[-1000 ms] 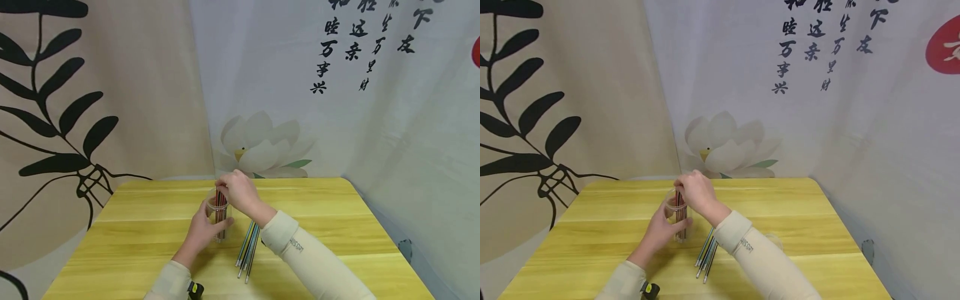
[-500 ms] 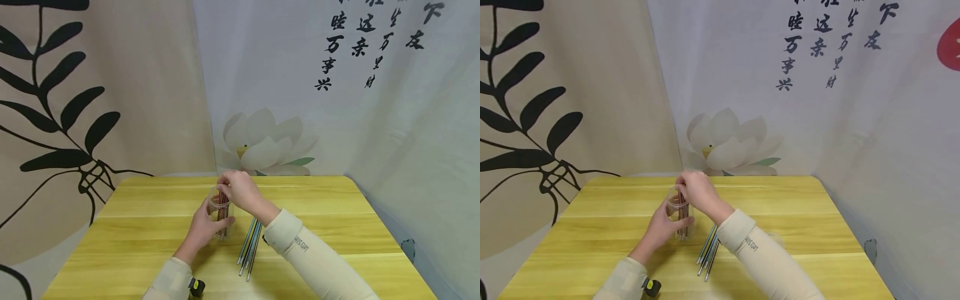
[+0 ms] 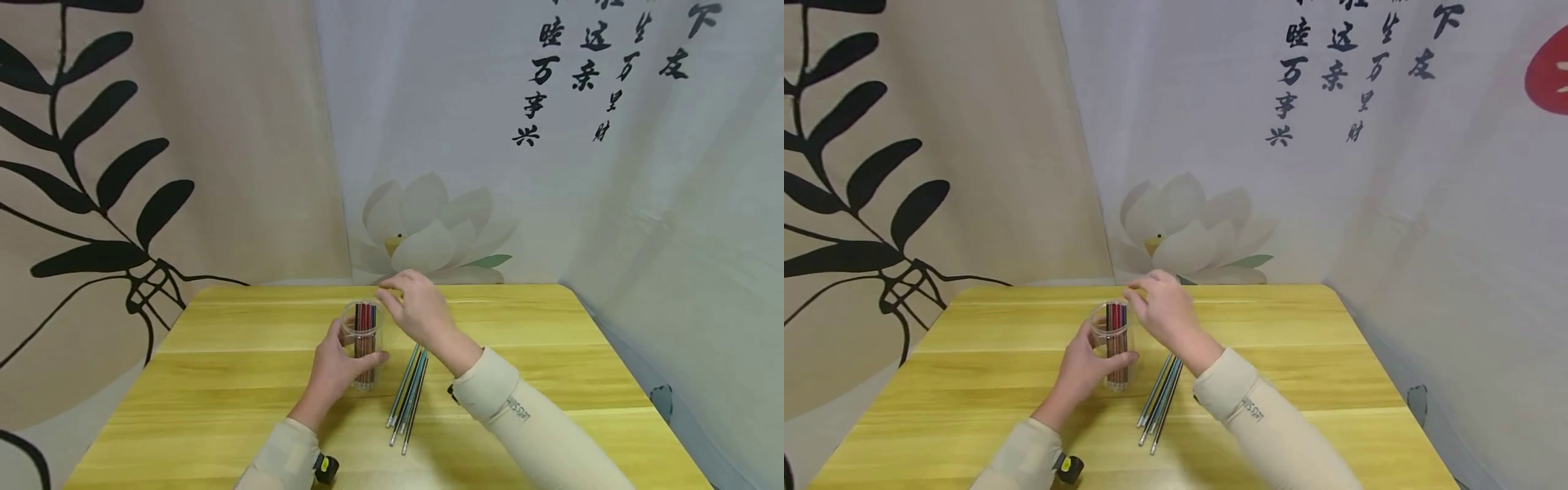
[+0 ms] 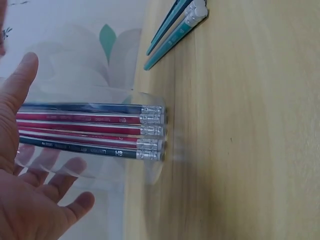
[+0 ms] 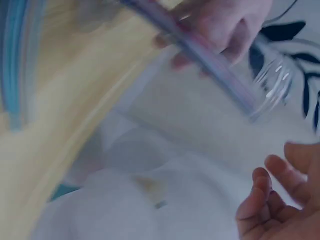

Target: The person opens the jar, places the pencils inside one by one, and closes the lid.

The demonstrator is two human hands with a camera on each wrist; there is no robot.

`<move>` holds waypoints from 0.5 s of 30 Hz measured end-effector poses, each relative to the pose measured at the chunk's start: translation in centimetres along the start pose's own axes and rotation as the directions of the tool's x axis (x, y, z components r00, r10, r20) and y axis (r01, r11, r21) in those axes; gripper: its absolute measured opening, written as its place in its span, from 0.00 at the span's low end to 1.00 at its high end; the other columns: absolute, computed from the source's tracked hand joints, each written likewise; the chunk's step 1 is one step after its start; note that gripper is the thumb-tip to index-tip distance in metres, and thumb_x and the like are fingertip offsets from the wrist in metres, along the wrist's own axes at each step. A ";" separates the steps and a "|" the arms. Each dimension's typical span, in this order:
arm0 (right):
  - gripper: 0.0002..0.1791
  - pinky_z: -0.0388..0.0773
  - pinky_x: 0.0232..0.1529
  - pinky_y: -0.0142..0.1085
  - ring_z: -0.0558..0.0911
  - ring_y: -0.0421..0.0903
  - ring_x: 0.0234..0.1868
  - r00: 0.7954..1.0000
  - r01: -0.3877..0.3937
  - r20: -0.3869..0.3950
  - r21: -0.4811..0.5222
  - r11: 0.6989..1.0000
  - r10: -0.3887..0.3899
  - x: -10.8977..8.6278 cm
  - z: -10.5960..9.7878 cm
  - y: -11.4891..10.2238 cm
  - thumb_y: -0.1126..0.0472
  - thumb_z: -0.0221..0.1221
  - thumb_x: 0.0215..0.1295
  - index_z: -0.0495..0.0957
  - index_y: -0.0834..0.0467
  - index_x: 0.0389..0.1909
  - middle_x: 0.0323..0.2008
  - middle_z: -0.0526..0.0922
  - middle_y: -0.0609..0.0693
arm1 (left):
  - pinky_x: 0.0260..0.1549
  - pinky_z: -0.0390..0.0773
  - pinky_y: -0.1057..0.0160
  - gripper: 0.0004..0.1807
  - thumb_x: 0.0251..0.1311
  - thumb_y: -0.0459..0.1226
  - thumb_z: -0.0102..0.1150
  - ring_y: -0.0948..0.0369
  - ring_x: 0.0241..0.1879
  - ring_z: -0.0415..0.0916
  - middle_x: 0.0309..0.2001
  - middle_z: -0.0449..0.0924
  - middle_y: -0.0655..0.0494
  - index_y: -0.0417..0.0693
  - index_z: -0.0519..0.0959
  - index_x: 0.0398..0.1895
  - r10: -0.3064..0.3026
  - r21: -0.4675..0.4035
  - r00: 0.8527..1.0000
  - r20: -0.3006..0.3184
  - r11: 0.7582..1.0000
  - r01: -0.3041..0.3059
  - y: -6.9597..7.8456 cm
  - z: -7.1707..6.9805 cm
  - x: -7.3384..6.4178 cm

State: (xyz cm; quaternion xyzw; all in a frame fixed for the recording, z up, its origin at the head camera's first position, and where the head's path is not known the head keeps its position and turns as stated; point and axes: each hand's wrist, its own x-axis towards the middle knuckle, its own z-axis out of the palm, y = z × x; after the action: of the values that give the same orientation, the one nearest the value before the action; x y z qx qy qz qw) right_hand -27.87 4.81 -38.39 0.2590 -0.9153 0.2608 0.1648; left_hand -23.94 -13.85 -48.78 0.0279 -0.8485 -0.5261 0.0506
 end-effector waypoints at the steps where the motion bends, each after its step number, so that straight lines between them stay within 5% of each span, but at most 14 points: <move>1: 0.13 0.88 0.43 0.44 0.87 0.47 0.42 0.998 -0.053 0.017 0.034 0.998 0.053 -0.5 0.0 1.1 0.51 0.63 0.78 0.89 0.55 0.47 0.44 0.90 0.50 | 0.64 0.80 0.36 0.58 0.46 0.59 0.86 0.44 0.66 0.78 0.66 0.80 0.44 0.54 0.64 0.78 -0.002 0.002 1.000 -0.002 1.000 0.002 0.1 0.1 0.0; 4: 0.11 0.82 0.32 0.38 0.81 0.42 0.29 0.951 -0.256 0.195 0.055 0.965 0.241 -2.7 0.9 4.6 0.52 0.65 0.77 0.86 0.56 0.40 0.33 0.87 0.48 | 0.64 0.80 0.35 0.60 0.46 0.59 0.85 0.42 0.68 0.76 0.68 0.78 0.41 0.54 0.62 0.80 -0.016 0.015 1.000 -0.011 1.000 0.016 0.0 0.0 0.0; 8: 0.18 0.69 0.23 0.33 0.71 0.41 0.22 0.819 -0.424 0.433 0.018 0.905 0.375 -6.0 3.9 7.7 0.49 0.69 0.73 0.79 0.58 0.30 0.22 0.77 0.46 | 0.65 0.80 0.35 0.60 0.46 0.58 0.86 0.40 0.69 0.76 0.70 0.77 0.40 0.55 0.61 0.80 -0.030 0.016 0.999 -0.019 0.999 0.030 -0.4 -0.5 -0.3; 9: 0.19 0.67 0.23 0.32 0.70 0.41 0.22 0.801 -0.442 0.456 0.016 0.897 0.387 -6.7 4.6 8.1 0.48 0.69 0.72 0.77 0.57 0.30 0.23 0.75 0.46 | 0.65 0.79 0.35 0.60 0.46 0.58 0.86 0.40 0.69 0.76 0.70 0.77 0.40 0.55 0.61 0.80 -0.030 0.018 0.999 -0.021 0.999 0.030 -0.5 -0.6 -0.4; 15: 0.21 0.68 0.27 0.33 0.72 0.42 0.27 0.808 -0.439 0.440 0.006 0.898 0.392 -8.2 6.2 8.7 0.47 0.74 0.66 0.77 0.58 0.32 0.27 0.77 0.46 | 0.65 0.80 0.34 0.61 0.47 0.59 0.85 0.39 0.69 0.76 0.69 0.77 0.38 0.52 0.61 0.80 -0.010 0.038 1.000 -0.021 0.999 0.011 -0.3 -1.0 -0.3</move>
State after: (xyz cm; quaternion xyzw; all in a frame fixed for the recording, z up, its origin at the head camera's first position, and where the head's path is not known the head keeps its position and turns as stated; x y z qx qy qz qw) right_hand -27.15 10.82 -50.42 0.1116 -0.9476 0.2763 -0.1155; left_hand -23.54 -14.90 -48.61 0.0387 -0.8575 -0.5100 0.0560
